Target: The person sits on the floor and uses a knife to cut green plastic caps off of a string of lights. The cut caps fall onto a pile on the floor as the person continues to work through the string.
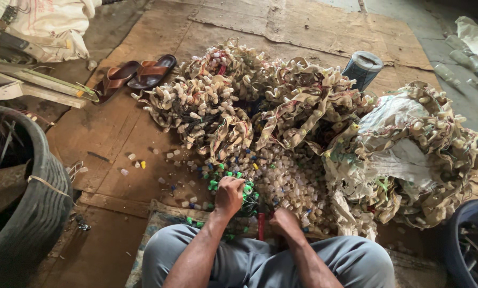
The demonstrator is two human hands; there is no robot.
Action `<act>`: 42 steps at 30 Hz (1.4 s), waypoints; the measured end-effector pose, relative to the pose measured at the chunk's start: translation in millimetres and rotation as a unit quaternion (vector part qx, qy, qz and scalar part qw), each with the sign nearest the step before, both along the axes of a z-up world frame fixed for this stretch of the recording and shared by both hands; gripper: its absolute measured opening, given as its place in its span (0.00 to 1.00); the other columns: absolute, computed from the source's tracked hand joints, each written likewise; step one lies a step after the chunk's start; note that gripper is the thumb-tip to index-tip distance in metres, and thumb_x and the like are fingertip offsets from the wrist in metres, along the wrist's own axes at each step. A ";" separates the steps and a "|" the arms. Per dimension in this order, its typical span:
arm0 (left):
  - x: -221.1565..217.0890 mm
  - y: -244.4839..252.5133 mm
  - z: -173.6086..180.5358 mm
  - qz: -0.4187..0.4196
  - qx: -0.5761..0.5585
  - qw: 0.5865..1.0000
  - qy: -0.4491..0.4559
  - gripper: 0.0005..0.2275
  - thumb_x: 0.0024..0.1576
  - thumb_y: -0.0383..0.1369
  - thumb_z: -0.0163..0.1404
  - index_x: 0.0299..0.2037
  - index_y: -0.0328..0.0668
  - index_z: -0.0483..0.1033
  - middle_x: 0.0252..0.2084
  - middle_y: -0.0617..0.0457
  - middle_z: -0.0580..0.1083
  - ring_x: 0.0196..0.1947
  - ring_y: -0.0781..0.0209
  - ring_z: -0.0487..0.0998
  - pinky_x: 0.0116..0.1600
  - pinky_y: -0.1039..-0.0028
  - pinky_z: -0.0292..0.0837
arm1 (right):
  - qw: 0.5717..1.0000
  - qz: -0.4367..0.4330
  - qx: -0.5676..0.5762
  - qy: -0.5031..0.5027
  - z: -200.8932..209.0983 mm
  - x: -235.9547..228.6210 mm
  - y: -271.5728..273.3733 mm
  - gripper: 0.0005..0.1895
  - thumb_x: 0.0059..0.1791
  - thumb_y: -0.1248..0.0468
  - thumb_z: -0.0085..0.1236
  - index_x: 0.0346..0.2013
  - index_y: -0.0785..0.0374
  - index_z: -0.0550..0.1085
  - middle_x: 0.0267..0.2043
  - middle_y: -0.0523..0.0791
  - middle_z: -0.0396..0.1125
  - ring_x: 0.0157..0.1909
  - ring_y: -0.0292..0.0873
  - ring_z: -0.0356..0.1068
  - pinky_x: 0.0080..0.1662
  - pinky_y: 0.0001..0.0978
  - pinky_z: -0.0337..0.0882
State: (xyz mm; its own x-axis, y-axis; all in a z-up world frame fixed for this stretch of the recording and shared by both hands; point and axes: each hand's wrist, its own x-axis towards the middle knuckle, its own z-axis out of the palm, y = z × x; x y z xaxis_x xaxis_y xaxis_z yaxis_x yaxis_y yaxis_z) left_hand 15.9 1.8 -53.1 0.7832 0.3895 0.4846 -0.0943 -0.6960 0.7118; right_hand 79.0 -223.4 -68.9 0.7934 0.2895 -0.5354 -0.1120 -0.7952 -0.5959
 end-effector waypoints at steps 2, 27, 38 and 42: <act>0.2 3.4 0.2 0.009 -0.006 1.000 0.003 0.04 0.52 0.27 0.58 0.36 0.38 0.83 0.34 0.46 0.79 0.42 0.44 0.77 0.51 0.58 0.71 | 0.997 -0.039 0.053 0.050 2.2 4.5 4.9 0.10 0.47 0.61 0.58 0.29 0.67 0.77 0.20 0.44 0.66 0.21 0.42 0.64 0.25 0.37 0.63; 7.2 15.7 1.9 0.127 -0.014 0.992 -0.005 0.05 0.54 0.29 0.57 0.38 0.39 0.82 0.37 0.45 0.79 0.43 0.43 0.77 0.50 0.57 0.72 | 0.970 0.136 0.196 -0.055 -9.4 -6.4 12.3 0.10 0.48 0.61 0.59 0.35 0.65 0.71 0.29 0.39 0.61 0.33 0.35 0.59 0.36 0.32 0.65; 1.6 10.8 12.3 0.110 -0.017 0.994 0.006 0.06 0.53 0.29 0.58 0.39 0.40 0.83 0.37 0.45 0.79 0.44 0.43 0.78 0.48 0.58 0.73 | 0.983 0.116 0.139 -0.021 24.1 -16.8 24.5 0.12 0.48 0.58 0.60 0.32 0.64 0.71 0.25 0.40 0.60 0.30 0.35 0.58 0.35 0.32 0.64; -0.9 10.1 15.3 0.085 -0.008 0.996 0.017 0.05 0.52 0.28 0.59 0.38 0.41 0.83 0.36 0.45 0.79 0.43 0.43 0.78 0.48 0.58 0.74 | 0.985 0.102 0.137 -0.002 32.7 -19.8 24.6 0.12 0.49 0.58 0.59 0.33 0.64 0.71 0.26 0.41 0.61 0.31 0.36 0.59 0.35 0.33 0.65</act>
